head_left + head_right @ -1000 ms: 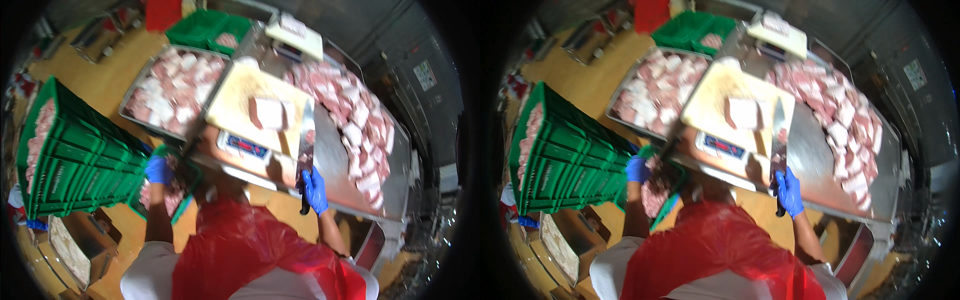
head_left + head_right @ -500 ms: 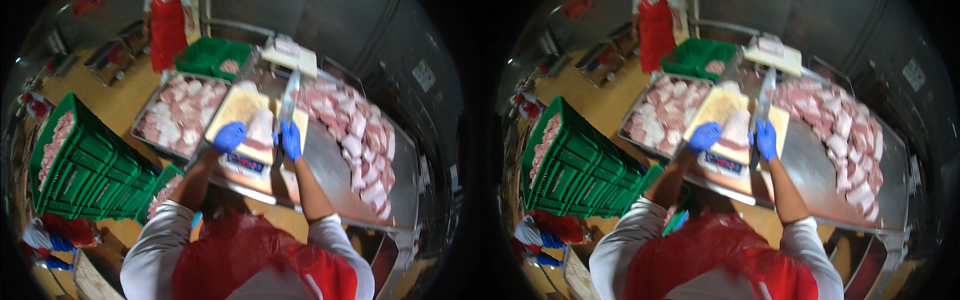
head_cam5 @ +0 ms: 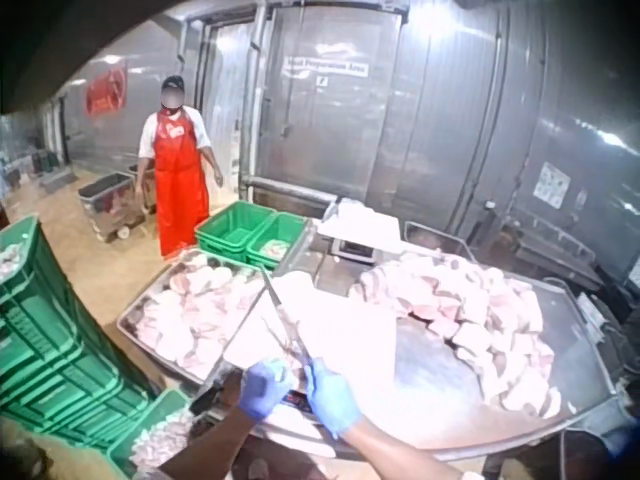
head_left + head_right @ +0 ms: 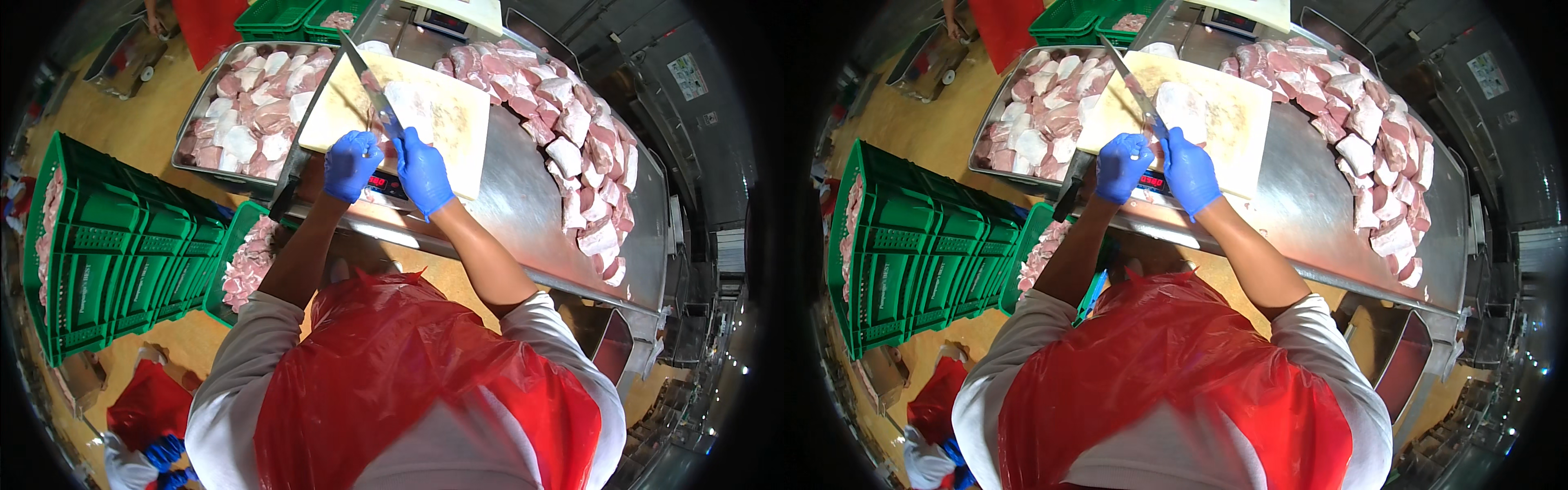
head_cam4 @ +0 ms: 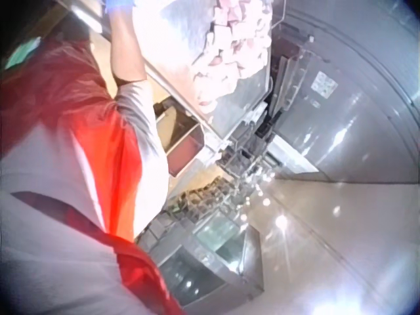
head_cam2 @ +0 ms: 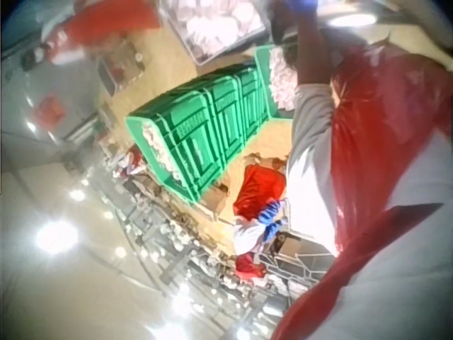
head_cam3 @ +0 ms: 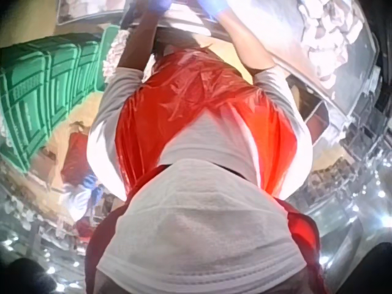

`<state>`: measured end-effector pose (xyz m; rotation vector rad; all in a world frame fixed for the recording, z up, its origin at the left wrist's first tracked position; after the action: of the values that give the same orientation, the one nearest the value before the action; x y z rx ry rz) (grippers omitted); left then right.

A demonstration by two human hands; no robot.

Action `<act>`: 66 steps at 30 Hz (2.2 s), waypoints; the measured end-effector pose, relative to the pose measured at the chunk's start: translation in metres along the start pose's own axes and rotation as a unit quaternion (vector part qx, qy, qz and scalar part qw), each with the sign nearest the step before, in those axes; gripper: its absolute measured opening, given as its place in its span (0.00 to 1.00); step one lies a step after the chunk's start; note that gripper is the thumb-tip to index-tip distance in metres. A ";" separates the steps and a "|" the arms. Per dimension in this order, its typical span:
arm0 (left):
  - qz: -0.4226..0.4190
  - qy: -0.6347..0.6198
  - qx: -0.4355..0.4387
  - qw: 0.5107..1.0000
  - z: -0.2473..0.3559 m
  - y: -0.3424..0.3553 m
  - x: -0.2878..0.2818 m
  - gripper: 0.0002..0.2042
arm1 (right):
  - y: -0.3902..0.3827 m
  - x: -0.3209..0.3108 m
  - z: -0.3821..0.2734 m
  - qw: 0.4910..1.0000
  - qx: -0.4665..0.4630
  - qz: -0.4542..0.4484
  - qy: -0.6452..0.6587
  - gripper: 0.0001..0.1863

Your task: The person cuts pieces of raw pork on a cutting board using a knife. They repeatedly pick up meat, slice it into smaller portions, and place the cut pieces into a green crate. The process continues with multiple pieces of meat being handled one at a time.

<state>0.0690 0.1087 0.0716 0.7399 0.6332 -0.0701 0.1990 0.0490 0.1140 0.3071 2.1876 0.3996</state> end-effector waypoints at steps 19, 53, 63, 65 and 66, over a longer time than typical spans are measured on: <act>0.096 -0.303 -0.085 0.944 -0.035 -0.037 -0.029 0.05 | -0.043 -0.090 0.017 0.959 -0.026 -0.157 -0.235 0.08; 0.011 -0.133 0.056 0.989 -0.043 0.098 -0.028 0.17 | -0.039 -0.047 0.100 0.811 0.327 0.052 0.482 0.13; -0.056 0.080 0.315 0.944 -0.038 0.043 0.034 0.05 | 0.022 -0.045 0.124 0.913 0.189 0.133 0.337 0.15; -0.065 0.050 0.193 0.978 -0.018 0.021 -0.006 0.05 | 0.023 -0.066 0.119 0.933 0.209 0.093 0.276 0.16; -0.033 -0.011 0.091 0.995 -0.019 0.013 -0.020 0.05 | 0.020 -0.073 0.100 0.937 0.205 0.078 0.271 0.16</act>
<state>0.0470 0.1272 0.0800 0.8935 0.6353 -0.1994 0.3246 0.0590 0.1172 0.6672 2.7989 0.1098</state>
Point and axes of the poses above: each hand's wrist, its own y-axis towards the middle knuckle, its own x-axis out of the palm, z = x × y, the point moved 7 cm from there along y, towards the middle knuckle, and after that the axes turned 1 degree about z, right-handed, at the moved point
